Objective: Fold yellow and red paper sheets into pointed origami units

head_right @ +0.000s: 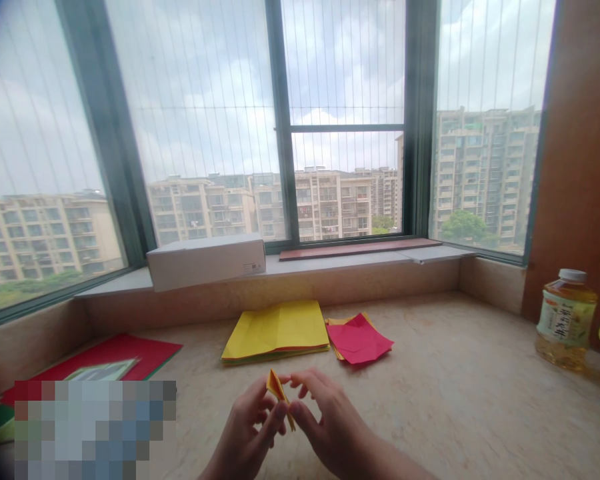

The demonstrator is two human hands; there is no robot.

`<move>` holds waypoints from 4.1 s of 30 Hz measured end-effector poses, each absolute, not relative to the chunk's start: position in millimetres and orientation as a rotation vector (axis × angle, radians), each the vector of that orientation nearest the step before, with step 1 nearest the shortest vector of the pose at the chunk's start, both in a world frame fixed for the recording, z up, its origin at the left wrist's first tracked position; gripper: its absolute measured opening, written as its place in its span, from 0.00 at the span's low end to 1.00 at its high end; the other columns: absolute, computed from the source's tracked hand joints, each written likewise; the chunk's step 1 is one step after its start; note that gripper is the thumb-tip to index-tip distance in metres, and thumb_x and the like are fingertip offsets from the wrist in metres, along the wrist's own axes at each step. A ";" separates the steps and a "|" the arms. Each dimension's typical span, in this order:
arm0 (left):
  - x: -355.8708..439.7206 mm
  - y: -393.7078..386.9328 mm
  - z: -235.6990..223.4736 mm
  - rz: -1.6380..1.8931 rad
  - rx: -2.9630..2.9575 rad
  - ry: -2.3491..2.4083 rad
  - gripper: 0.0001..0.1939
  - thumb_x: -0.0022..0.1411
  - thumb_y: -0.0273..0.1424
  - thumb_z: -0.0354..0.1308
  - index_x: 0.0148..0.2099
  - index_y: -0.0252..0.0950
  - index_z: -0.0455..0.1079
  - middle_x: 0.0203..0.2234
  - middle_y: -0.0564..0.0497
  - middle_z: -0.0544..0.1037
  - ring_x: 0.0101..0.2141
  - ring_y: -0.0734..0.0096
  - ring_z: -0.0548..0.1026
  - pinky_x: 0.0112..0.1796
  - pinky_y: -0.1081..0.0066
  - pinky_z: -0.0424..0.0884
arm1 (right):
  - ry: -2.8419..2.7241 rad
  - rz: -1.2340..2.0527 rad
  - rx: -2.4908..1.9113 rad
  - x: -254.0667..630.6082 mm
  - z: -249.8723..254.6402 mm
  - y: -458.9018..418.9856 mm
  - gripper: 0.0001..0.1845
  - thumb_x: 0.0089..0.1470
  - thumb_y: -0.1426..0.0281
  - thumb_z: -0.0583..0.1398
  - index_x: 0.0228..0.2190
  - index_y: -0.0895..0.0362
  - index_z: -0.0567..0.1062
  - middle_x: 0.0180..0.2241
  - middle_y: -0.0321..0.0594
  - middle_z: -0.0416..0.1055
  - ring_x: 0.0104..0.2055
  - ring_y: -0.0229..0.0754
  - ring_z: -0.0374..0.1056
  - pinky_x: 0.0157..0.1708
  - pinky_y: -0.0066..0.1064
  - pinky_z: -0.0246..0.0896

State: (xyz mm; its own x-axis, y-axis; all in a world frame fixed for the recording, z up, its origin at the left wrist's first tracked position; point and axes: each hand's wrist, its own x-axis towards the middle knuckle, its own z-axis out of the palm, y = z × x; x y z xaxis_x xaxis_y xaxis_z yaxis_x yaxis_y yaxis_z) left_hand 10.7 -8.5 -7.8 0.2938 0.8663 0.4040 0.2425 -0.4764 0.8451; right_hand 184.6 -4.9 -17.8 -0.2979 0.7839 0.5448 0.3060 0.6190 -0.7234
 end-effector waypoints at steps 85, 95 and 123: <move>7.5 -10.1 15.2 0.918 1.431 0.879 0.18 0.60 0.41 0.54 0.41 0.31 0.73 0.31 0.47 0.77 0.31 0.66 0.74 0.31 0.71 0.68 | -1.720 0.499 -1.048 206.8 -11.6 4.1 0.12 0.53 0.70 0.61 0.41 0.54 0.76 0.30 0.37 0.76 0.30 0.40 0.69 0.32 0.31 0.63; 11.0 -8.4 -4.7 0.785 1.668 0.980 0.16 0.54 0.39 0.61 0.23 0.33 0.67 0.18 0.56 0.65 0.22 0.75 0.62 0.24 0.75 0.54 | -1.877 0.499 -0.995 195.0 -14.0 -7.6 0.18 0.52 0.74 0.61 0.46 0.52 0.73 0.29 0.34 0.76 0.29 0.39 0.68 0.32 0.30 0.64; 12.1 -14.6 2.7 0.861 1.837 0.961 0.18 0.63 0.39 0.51 0.24 0.33 0.66 0.19 0.54 0.64 0.23 0.74 0.61 0.24 0.75 0.55 | -1.945 0.291 -0.984 199.1 -13.0 -7.6 0.10 0.57 0.73 0.57 0.36 0.52 0.79 0.32 0.39 0.77 0.35 0.44 0.70 0.37 0.35 0.63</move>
State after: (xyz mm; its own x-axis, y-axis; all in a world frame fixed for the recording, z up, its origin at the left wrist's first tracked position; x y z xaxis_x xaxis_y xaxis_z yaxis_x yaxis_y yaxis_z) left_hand 12.1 -14.6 2.7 0.4634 0.8687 0.1752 0.2696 -0.3265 0.9059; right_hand 199.1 -7.6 -13.0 -0.2701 0.7352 0.6218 0.5214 0.6545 -0.5475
